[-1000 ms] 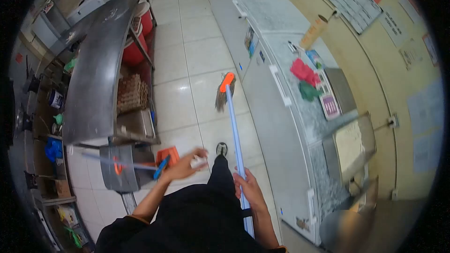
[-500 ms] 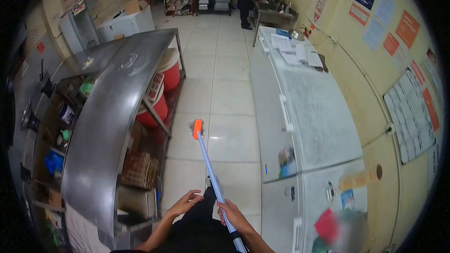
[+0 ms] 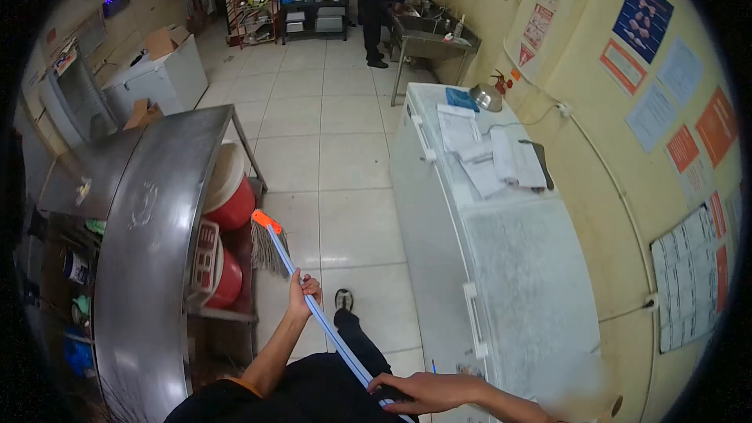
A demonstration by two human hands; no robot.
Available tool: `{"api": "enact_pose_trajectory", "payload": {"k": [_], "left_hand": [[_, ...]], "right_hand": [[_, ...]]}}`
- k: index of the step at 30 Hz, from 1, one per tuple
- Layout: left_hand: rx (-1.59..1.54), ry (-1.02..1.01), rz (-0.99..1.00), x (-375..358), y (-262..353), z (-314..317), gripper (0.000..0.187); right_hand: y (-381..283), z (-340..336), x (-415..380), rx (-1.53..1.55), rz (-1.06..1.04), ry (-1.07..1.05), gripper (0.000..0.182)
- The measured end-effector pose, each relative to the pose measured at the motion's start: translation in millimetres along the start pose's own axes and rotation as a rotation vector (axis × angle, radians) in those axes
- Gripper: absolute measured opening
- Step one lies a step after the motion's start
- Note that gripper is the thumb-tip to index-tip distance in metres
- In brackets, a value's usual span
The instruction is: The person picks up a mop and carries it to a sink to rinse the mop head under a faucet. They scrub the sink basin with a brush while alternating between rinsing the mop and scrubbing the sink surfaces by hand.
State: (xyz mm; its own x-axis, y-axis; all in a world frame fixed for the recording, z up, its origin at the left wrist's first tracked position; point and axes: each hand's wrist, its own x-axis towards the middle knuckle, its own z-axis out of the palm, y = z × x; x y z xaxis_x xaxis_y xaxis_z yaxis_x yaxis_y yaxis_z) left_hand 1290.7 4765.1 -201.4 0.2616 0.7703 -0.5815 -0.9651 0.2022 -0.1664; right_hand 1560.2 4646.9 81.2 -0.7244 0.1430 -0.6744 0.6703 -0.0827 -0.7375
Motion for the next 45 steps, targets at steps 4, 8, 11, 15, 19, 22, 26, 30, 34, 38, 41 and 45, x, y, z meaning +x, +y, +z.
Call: {"api": "enact_pose_trajectory", "payload": {"k": [4,8,11,15,19,22,26,30,34,38,41,45], "left_hand": [[0.028,0.055,0.088,123.1,51.3,72.3,0.039],[-0.005,0.149,0.107,239.6,126.2,147.6,0.042],[0.049,0.158,0.158,338.9,187.5,206.7,0.043],[0.285,0.122,0.309,472.0,259.9,283.4,0.041],[0.745,-0.086,0.492,602.8,334.6,339.6,0.040],[0.667,0.123,0.382,675.2,372.1,415.5,0.038],[0.714,0.223,0.431,777.3,427.2,480.1,0.039],[0.798,0.361,0.393,900.6,475.6,537.6,0.037],[0.778,0.451,0.385,996.1,494.5,617.0,0.038],[1.137,0.518,0.349,1051.4,462.1,690.3,0.039],[1.333,0.605,0.341,1110.6,431.1,728.5,0.041],[1.711,0.489,0.286,1200.1,410.8,735.7,0.046]], "right_hand": [[-44.9,-153.4,15.0,-0.202,-0.128,0.040,0.021],[-83.5,-289.1,37.5,-0.299,-0.191,0.022,0.014],[-117.0,-392.1,42.9,-0.357,-0.112,0.034,0.014],[-163.1,-532.5,33.8,-0.277,0.012,0.323,0.013],[-185.0,-636.2,30.6,-0.193,0.144,0.537,0.015],[-178.5,-677.9,30.8,0.011,0.172,0.768,0.016],[-188.3,-735.3,43.8,0.087,0.213,1.098,0.013],[-174.5,-788.8,51.3,0.136,0.143,1.346,0.020],[-184.3,-927.4,71.2,-0.043,0.339,1.326,0.047],[-218.3,-1115.2,151.0,-0.291,0.385,1.765,0.058],[-244.6,-1225.7,165.2,-1.005,0.307,1.581,0.050],[-273.9,-1377.2,201.7,-0.534,-0.055,1.062,0.057]]}}
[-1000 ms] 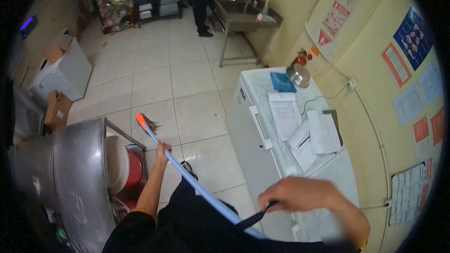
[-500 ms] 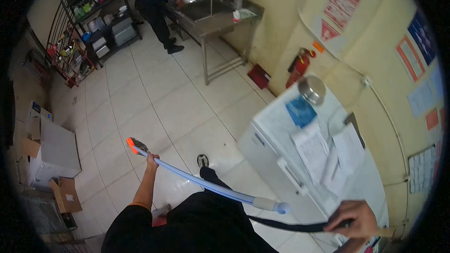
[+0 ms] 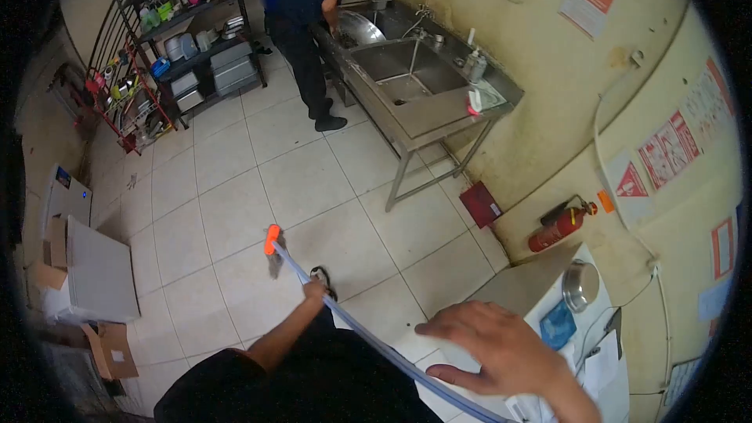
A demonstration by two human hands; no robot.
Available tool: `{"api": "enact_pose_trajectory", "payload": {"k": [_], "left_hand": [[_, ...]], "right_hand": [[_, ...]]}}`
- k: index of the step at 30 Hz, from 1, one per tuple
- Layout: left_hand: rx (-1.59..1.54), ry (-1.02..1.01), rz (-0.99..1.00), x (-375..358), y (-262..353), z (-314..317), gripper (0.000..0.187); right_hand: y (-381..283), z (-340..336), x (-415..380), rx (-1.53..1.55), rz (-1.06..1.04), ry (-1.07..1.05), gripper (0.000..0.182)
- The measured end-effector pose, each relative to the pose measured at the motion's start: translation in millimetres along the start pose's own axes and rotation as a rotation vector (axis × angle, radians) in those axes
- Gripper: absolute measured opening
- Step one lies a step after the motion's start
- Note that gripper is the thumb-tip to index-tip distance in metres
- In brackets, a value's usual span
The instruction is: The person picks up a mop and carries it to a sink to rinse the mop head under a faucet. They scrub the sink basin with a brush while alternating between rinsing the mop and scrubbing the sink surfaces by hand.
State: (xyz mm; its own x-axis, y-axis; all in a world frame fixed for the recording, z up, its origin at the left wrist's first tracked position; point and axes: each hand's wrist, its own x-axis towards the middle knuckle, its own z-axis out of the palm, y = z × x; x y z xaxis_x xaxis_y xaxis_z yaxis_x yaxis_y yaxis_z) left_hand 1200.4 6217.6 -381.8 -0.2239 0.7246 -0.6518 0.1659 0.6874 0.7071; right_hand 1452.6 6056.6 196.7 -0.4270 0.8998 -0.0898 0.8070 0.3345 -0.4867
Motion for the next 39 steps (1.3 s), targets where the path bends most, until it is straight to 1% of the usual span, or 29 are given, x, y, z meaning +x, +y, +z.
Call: {"api": "enact_pose_trajectory", "payload": {"k": [1,2,3,4,5,6,7,9,10,11,12,13,14,16,18,19,21,22,23,25,27,29,30,31,32,35,37,39], "left_hand": [[-0.087,0.109,-0.107,-7.3,34.5,13.7,0.047],[-0.083,0.098,-0.128,-7.1,48.4,23.3,0.045],[-0.082,0.085,-0.127,5.6,72.8,32.2,0.044],[-0.091,0.063,-0.137,17.4,96.7,39.7,0.043],[-0.167,-0.012,-0.189,21.1,110.6,36.9,0.041],[-0.241,-0.089,-0.236,23.7,128.8,34.0,0.040],[-0.327,-0.168,-0.272,29.0,157.0,37.7,0.038],[-0.153,-0.273,-0.176,-0.5,236.1,34.4,0.035],[-0.046,-0.320,-0.143,-20.2,260.3,26.0,0.033],[-0.130,-0.422,-0.197,-26.1,275.6,25.2,0.033],[-0.219,-0.519,-0.253,-33.2,291.7,25.9,0.032],[-0.160,-0.671,-0.226,-52.6,322.4,19.9,0.030],[-0.105,-0.824,-0.193,-74.8,356.1,10.8,0.028],[0.181,-1.073,-0.101,-103.3,397.1,-7.4,0.030],[0.313,-1.397,-0.119,-94.4,436.1,-9.8,0.032],[0.376,-1.551,-0.119,-85.9,460.4,-7.4,0.033],[0.509,-1.955,0.200,-77.3,508.7,-6.9,0.032],[0.579,-2.151,0.372,-68.4,529.4,-2.8,0.032],[0.540,-2.188,0.548,-54.6,548.0,5.7,0.032],[0.448,-2.242,0.903,-28.0,588.1,23.4,0.030],[0.833,-2.211,0.583,16.6,638.0,49.9,0.029],[0.920,-2.075,0.701,58.4,693.9,70.3,0.027],[0.859,-2.031,0.619,87.8,711.1,83.0,0.025],[0.892,-1.905,0.598,106.7,736.2,93.1,0.027],[0.817,-1.891,0.669,136.8,755.0,111.0,0.032],[0.742,-1.596,0.687,207.0,812.9,177.4,0.033],[0.811,-1.460,0.796,237.9,858.5,234.0,0.036],[0.804,-1.302,0.677,289.2,891.2,304.9,0.042]], "right_hand": [[15.7,1.0,30.9,0.150,0.118,-0.184,0.060],[32.9,1.8,60.0,0.299,0.242,-0.372,0.063],[51.8,25.3,72.0,0.246,0.253,-0.500,0.070],[65.5,54.4,85.2,0.117,0.344,-0.690,0.071],[68.1,76.2,105.2,0.016,0.491,-0.895,0.069],[78.9,91.1,124.5,0.080,0.529,-1.106,0.070],[115.7,114.1,128.3,0.486,0.362,-1.166,0.071],[170.6,129.2,168.0,1.188,0.497,-1.035,0.064],[173.6,118.2,209.5,1.282,0.590,-0.877,0.061],[208.5,146.4,229.4,1.276,0.637,-0.723,0.065],[221.5,171.4,273.7,1.202,1.006,-0.551,0.073],[224.7,176.1,309.8,1.325,1.014,-0.344,0.075],[237.9,191.9,343.8,1.428,1.188,-0.247,0.066],[230.6,174.6,410.4,1.956,1.211,0.141,0.049],[253.5,133.5,435.5,2.018,0.807,0.162,0.032],[250.4,107.5,438.3,1.819,0.922,0.183,0.025],[239.2,51.5,428.2,1.890,0.845,0.294,0.030],[235.7,24.0,420.7,1.871,0.814,0.324,0.031],[237.1,-0.4,415.6,1.849,0.777,0.358,0.032],[248.2,-34.1,406.5,1.902,0.668,0.500,0.033],[260.1,-52.7,406.3,1.979,0.571,0.646,0.034],[280.1,-61.9,415.1,2.063,0.428,0.819,0.034],[289.0,-64.5,423.7,2.100,0.368,0.888,0.035],[296.6,-69.2,432.7,2.095,0.359,0.941,0.035],[303.3,-72.8,442.7,2.098,0.362,0.998,0.036],[328.3,-83.5,474.1,2.121,0.392,1.063,0.036],[349.4,-89.9,497.5,2.145,0.446,1.067,0.035],[372.1,-97.6,520.0,2.123,0.546,1.068,0.034]]}}
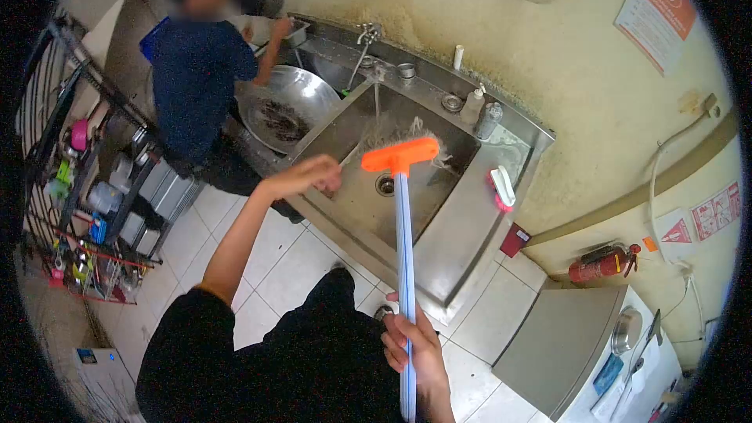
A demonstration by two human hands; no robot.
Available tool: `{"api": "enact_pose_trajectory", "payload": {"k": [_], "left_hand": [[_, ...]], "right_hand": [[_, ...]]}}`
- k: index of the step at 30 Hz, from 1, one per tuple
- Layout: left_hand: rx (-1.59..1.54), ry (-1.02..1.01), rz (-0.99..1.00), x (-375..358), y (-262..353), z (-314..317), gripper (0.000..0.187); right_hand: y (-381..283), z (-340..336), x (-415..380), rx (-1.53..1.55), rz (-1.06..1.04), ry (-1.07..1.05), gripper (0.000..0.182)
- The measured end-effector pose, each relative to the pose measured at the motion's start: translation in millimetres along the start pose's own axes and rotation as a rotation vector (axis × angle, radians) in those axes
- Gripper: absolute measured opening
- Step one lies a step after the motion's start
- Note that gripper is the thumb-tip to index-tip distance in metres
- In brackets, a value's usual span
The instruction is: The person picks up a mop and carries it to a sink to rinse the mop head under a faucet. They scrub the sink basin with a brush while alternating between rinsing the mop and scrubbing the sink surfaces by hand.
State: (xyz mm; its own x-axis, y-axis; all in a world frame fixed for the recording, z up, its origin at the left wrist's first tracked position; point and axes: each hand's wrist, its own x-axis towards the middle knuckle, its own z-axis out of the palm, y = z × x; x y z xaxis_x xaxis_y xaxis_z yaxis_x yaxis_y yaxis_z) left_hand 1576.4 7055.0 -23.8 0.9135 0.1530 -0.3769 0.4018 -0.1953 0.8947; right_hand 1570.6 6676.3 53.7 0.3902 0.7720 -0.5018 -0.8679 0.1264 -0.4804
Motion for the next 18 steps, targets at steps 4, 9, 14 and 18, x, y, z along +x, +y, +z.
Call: {"api": "enact_pose_trajectory", "payload": {"k": [4,9,14,18], "left_hand": [[-0.135,0.238,-0.019,183.7,-82.3,-102.0,0.029],[0.082,0.727,0.035,382.8,-198.3,-192.3,0.017],[0.353,0.775,0.233,446.7,-190.5,-198.2,0.017],[-0.093,0.549,0.393,456.5,-115.9,-146.3,0.014]], "right_hand": [[-4.7,19.9,73.0,-0.041,-0.008,0.188,0.034],[7.7,31.8,158.7,0.285,-0.052,0.440,0.032],[28.0,57.7,195.3,0.384,0.027,0.686,0.032],[26.5,70.5,215.5,0.444,0.061,0.718,0.030]]}}
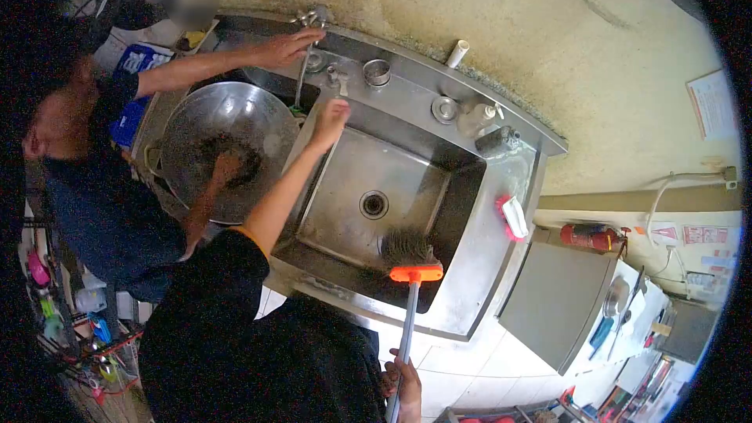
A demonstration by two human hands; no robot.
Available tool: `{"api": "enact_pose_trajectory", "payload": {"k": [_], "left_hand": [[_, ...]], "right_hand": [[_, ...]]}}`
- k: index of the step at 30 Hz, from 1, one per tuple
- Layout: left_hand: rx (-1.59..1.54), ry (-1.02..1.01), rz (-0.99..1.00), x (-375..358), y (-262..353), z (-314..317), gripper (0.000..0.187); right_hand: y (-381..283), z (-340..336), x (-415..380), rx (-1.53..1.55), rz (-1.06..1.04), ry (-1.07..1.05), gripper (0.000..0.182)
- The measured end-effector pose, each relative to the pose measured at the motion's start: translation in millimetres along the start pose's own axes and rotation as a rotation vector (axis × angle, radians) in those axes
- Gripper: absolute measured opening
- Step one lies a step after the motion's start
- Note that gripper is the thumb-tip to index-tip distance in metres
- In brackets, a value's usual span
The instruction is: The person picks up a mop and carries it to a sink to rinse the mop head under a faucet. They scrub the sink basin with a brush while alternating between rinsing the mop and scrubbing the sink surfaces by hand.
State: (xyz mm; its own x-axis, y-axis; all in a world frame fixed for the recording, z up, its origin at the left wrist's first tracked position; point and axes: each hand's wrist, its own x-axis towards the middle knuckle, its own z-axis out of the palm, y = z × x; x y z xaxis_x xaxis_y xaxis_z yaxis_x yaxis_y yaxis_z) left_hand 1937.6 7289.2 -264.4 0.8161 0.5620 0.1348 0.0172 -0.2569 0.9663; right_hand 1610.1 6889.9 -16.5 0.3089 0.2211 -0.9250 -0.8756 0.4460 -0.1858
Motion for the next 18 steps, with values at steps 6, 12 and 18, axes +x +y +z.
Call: {"api": "enact_pose_trajectory", "payload": {"k": [6,12,18], "left_hand": [[0.122,0.162,-0.080,-1.8,3.0,0.1,0.022],[0.892,0.729,0.073,52.7,-127.7,-65.1,0.031],[0.465,0.125,-0.208,81.6,-145.5,-91.1,0.033]], "right_hand": [[-25.9,51.9,25.6,-0.076,-0.039,0.046,0.028],[-48.1,76.6,47.8,-0.168,-0.011,0.065,0.027],[-65.7,91.2,68.9,-0.249,0.035,0.015,0.028]]}}
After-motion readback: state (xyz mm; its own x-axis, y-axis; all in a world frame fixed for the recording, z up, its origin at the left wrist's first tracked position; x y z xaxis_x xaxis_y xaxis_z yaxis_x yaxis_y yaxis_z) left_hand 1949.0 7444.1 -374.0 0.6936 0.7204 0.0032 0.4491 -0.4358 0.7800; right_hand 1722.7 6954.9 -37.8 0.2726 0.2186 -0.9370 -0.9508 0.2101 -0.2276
